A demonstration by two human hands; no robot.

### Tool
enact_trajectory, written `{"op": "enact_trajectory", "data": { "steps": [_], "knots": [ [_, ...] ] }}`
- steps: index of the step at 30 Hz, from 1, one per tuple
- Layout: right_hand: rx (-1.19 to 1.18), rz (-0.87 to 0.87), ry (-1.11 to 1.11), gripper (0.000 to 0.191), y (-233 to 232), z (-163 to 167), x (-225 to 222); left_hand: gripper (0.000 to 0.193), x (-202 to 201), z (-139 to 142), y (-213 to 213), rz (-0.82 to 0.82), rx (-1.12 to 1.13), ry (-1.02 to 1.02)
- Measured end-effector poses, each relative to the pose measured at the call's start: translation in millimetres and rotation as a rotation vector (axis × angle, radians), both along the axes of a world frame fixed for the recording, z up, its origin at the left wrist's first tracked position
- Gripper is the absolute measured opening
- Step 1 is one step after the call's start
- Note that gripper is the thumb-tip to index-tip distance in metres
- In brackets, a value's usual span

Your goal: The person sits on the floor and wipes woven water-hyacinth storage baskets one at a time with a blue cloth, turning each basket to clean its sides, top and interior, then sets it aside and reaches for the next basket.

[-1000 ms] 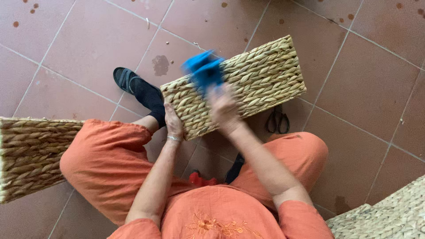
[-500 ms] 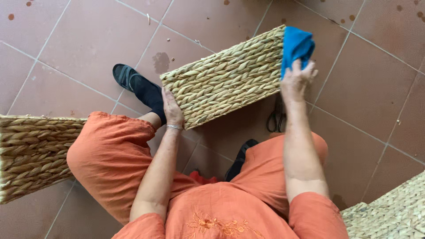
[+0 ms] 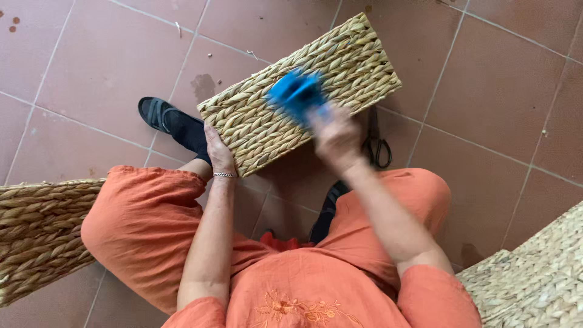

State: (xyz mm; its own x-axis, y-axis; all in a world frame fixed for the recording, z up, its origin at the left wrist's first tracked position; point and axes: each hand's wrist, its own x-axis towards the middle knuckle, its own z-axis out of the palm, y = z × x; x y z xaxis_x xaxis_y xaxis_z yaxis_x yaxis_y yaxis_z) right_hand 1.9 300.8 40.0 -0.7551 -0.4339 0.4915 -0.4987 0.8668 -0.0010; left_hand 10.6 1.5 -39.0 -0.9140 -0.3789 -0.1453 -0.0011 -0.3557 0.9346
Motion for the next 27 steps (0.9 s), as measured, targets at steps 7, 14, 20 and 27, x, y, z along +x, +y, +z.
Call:
{"op": "enact_trajectory", "data": {
  "steps": [7,14,20,27],
  "knots": [
    [0.006,-0.472,0.133,0.038,86,1,-42,0.059,-6,3,4,0.027,0.055,0.029],
    [-0.176,0.178,-0.143,0.039,-87,10,78,0.059,0,-7,-7,-0.03,0.187,-0.012],
    [-0.165,0.214,-0.098,0.048,-49,9,57,0.059,-3,-4,-3,-0.017,0.28,-0.041],
    [-0.157,-0.42,0.022,0.039,97,-8,-40,0.061,-8,0,4,0.037,0.159,0.027]
  ]
}}
